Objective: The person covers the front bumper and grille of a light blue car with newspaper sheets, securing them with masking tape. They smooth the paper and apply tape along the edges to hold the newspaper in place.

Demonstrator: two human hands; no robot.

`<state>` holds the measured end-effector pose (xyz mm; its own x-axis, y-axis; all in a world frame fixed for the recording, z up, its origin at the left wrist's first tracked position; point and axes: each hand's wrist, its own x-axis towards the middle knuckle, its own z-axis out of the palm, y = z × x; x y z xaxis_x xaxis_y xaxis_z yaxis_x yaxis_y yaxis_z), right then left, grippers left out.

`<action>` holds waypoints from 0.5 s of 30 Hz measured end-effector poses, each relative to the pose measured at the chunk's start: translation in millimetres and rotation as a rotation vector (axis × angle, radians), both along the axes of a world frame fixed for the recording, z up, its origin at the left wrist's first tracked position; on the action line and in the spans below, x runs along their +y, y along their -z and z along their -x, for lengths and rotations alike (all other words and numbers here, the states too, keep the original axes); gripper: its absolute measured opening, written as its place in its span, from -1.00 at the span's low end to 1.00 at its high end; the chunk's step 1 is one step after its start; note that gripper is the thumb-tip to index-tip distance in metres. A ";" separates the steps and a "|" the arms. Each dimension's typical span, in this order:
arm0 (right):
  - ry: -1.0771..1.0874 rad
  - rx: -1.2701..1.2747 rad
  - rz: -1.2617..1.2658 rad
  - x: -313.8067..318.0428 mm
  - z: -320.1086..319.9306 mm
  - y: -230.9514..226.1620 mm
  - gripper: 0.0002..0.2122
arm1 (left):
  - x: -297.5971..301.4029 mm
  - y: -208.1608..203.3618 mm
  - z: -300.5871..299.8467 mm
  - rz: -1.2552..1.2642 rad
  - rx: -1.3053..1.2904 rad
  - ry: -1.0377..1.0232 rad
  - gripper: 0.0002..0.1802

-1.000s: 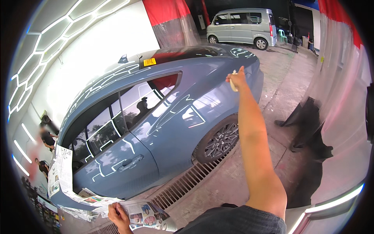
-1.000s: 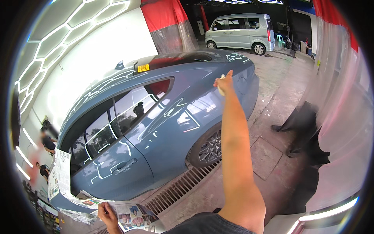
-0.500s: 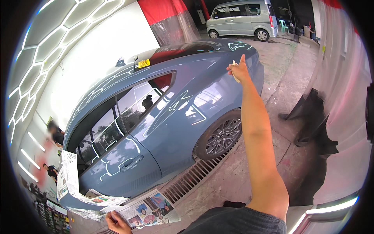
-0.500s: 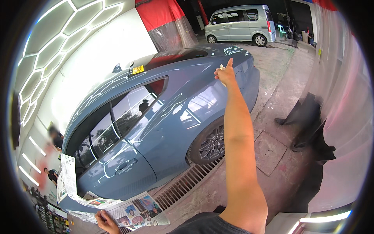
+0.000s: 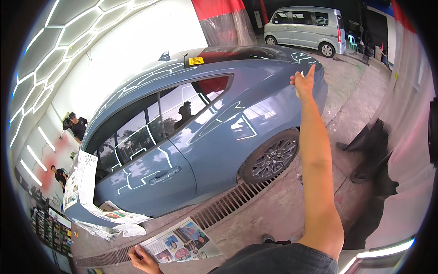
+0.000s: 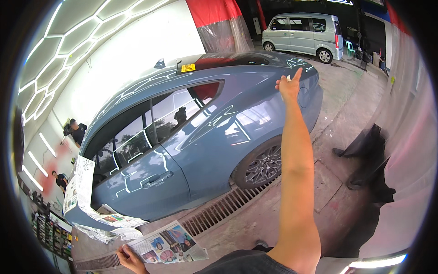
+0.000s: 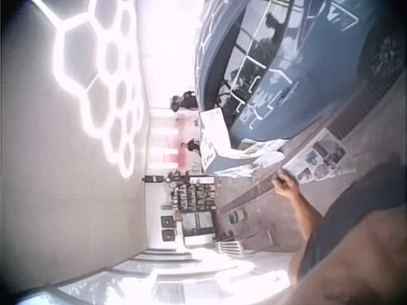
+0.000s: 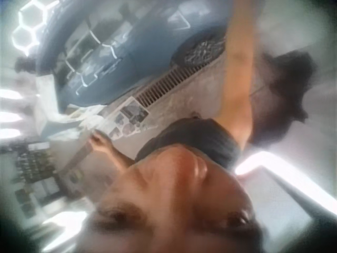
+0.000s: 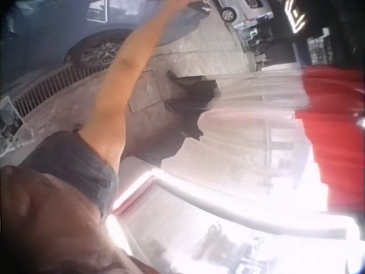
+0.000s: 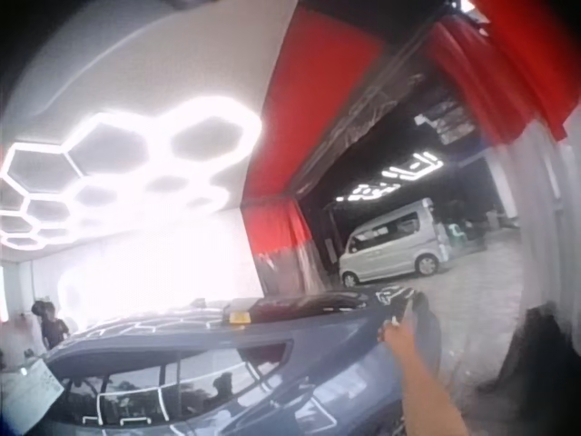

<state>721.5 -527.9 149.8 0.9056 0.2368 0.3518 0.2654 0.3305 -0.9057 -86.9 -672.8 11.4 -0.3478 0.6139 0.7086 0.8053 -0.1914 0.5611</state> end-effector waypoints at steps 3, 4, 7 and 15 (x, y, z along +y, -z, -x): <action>-0.144 -0.064 0.158 17.4 59.1 -25.2 -0.20 | 5.6 17.3 41.8 0.043 0.009 -0.013 -0.77; -0.252 -0.168 0.214 29.5 87.8 -43.8 -0.21 | -1.8 14.5 44.5 0.014 -0.044 0.003 -0.73; -0.475 -0.422 0.326 57.9 167.6 -133.6 -0.21 | 16.8 39.6 87.3 -0.083 -0.022 0.034 -0.81; -0.446 -1.059 0.524 167.8 393.6 -210.8 -0.29 | -32.2 84.5 251.0 -0.126 -0.089 -0.233 -0.84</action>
<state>327.9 -360.1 360.7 0.0433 0.7790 0.6256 0.8976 0.2446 -0.3668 -337.9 -705.0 -73.1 -0.5334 0.4192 0.7347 0.7847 -0.0791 0.6148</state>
